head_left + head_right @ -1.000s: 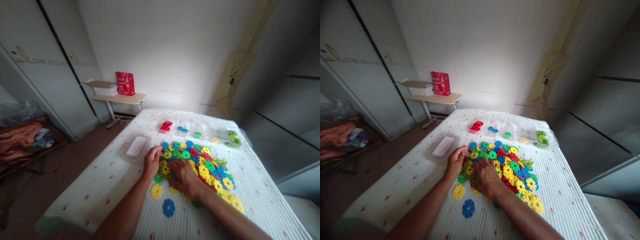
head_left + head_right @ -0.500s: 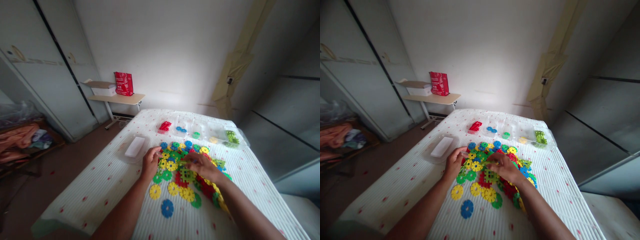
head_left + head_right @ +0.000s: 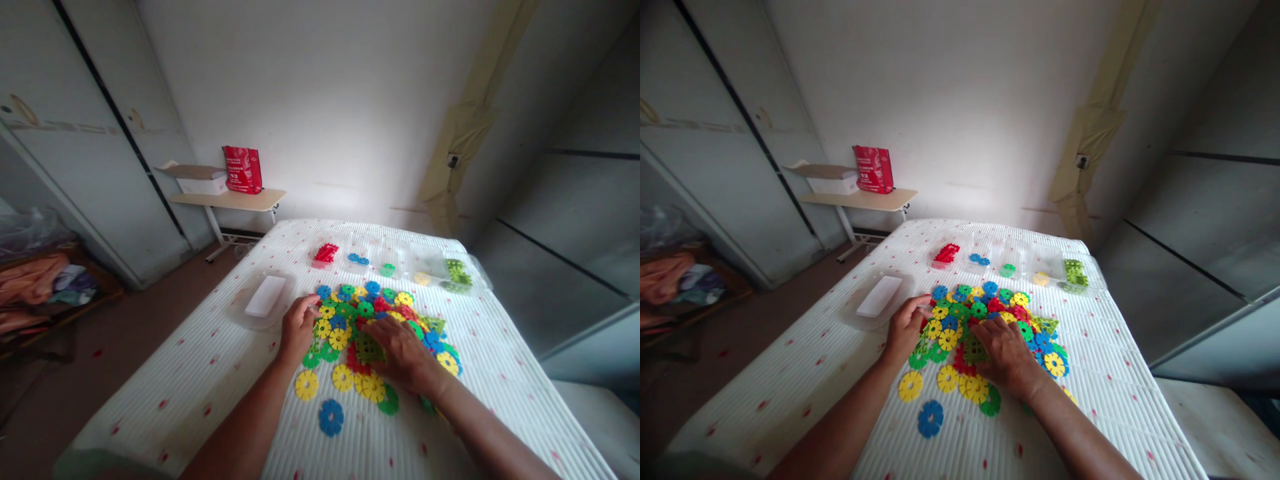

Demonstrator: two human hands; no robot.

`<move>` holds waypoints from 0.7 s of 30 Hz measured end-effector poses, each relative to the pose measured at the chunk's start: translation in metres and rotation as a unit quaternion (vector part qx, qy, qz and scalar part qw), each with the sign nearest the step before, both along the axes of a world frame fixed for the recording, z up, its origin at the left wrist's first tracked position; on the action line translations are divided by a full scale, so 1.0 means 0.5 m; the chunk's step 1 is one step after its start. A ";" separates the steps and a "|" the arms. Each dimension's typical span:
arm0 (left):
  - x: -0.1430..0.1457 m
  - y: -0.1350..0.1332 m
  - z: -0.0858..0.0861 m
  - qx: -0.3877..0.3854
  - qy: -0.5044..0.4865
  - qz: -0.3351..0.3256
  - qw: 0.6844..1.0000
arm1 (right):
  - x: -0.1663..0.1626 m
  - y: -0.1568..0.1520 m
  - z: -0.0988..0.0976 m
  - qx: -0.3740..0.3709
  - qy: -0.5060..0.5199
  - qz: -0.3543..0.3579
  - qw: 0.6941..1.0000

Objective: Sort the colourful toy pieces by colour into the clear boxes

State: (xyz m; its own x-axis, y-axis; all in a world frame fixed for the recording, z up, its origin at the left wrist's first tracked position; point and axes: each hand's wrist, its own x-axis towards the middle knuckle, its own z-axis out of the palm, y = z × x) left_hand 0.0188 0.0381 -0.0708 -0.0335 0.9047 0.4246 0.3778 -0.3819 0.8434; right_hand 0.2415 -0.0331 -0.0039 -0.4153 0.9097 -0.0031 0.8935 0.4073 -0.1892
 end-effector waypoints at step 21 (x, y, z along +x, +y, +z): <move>-0.004 0.000 0.009 0.048 0.059 -0.014 0.997 | 0.193 0.052 0.040 0.207 0.132 -0.141 0.959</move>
State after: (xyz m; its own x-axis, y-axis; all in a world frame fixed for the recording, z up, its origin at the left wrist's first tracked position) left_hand 0.0168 0.0380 -0.0664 0.0458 0.8599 0.5084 0.4609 -0.4697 0.7529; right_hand 0.3382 -0.0070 0.0163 -0.0901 0.8865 0.4538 0.9223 0.2462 -0.2979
